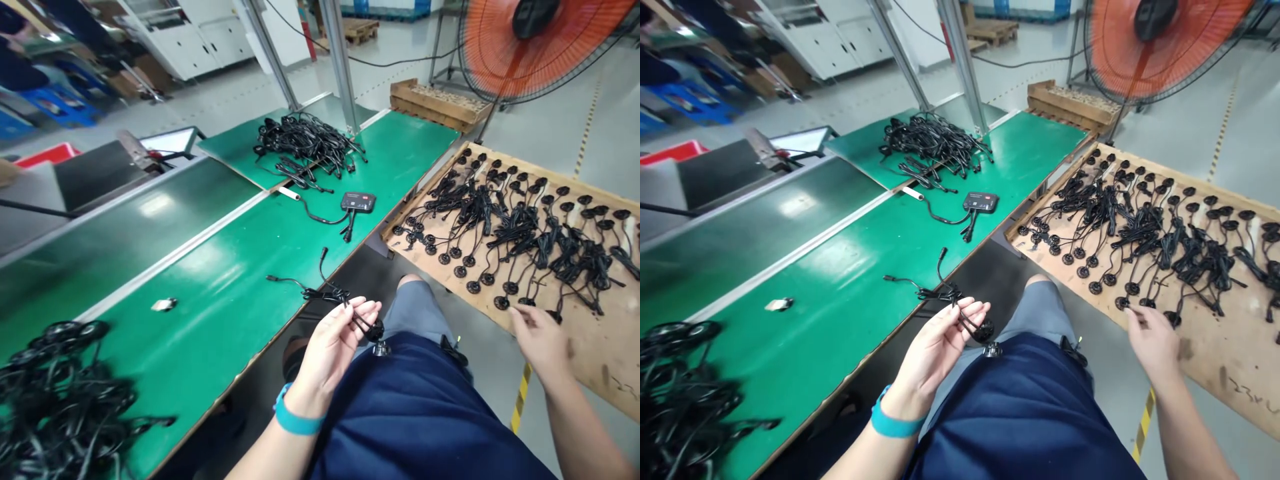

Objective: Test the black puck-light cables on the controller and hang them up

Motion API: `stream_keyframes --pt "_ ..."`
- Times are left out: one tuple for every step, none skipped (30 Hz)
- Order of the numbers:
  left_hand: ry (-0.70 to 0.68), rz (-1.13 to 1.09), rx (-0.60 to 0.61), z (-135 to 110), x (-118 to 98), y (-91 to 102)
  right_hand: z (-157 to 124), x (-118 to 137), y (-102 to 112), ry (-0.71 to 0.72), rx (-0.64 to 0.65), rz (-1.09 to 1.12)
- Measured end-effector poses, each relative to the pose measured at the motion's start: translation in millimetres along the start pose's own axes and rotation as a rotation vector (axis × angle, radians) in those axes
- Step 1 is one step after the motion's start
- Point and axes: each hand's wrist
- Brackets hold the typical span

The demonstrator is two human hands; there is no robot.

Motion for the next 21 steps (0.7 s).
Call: stream_keyframes --pt "0.003 0.004 0.008 0 2 -3.4 -1 33 -1 0.091 0.045 0.123" --pt "0.004 0.007 0.017 0 4 -7.5 -4 68 -3 0.216 0.087 0.226" --pt "0.000 0.009 0.029 -1 7 -12.1 -7 102 -5 0.368 0.153 0.317" --pt "-0.008 0.012 0.045 -2 10 -16.8 -10 134 -6 0.506 0.217 0.396" --pt "-0.017 0.018 0.062 -4 13 -21.3 -14 163 -7 0.613 0.271 0.465" --pt "-0.023 0.030 0.078 -6 16 -25.5 -17 187 -7 0.688 0.311 0.523" --pt "-0.027 0.047 0.091 -8 19 -29.2 -19 207 -8 0.736 0.340 0.572" --pt "-0.029 0.067 0.100 -10 21 -32.2 -20 221 -9 0.764 0.361 0.614" --pt "-0.027 0.089 0.105 -11 23 -34.5 -19 232 -10 0.779 0.378 0.650" --pt "-0.024 0.109 0.110 -13 25 -36.3 -18 238 -12 0.789 0.395 0.680" --pt "-0.022 0.125 0.116 -14 26 -37.6 -17 242 -13 0.798 0.416 0.704" --pt "-0.020 0.138 0.126 -16 27 -38.5 -15 243 -13 0.804 0.442 0.722" --pt "-0.015 0.151 0.137 -18 27 -39.1 -13 242 -12 0.803 0.470 0.735" --pt "-0.005 0.166 0.149 -19 27 -39.3 -11 239 -9 0.792 0.499 0.743" --pt "0.010 0.182 0.158 -21 27 -39.0 -9 235 -5 0.768 0.529 0.748" --pt "0.028 0.202 0.161 -23 27 -38.2 -7 230 0 0.730 0.556 0.749" --pt "0.047 0.222 0.156 -25 26 -36.5 -4 223 7 0.678 0.579 0.746" --pt "0.061 0.239 0.142 -25 25 -34.1 0 216 16 0.614 0.594 0.741" --pt "0.068 0.254 0.117 -25 23 -31.0 6 207 27 0.538 0.602 0.736" --pt "0.069 0.266 0.084 -25 21 -27.6 14 197 40 0.456 0.597 0.731" --pt "0.063 0.276 0.046 -23 18 -24.3 23 186 54 0.370 0.567 0.723"
Point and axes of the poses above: each hand's wrist, its own z-axis towards the middle knuckle, its own y-axis out of the back of the hand, x = y × z, and after that the axes turned 8 degrees about x, right-handed
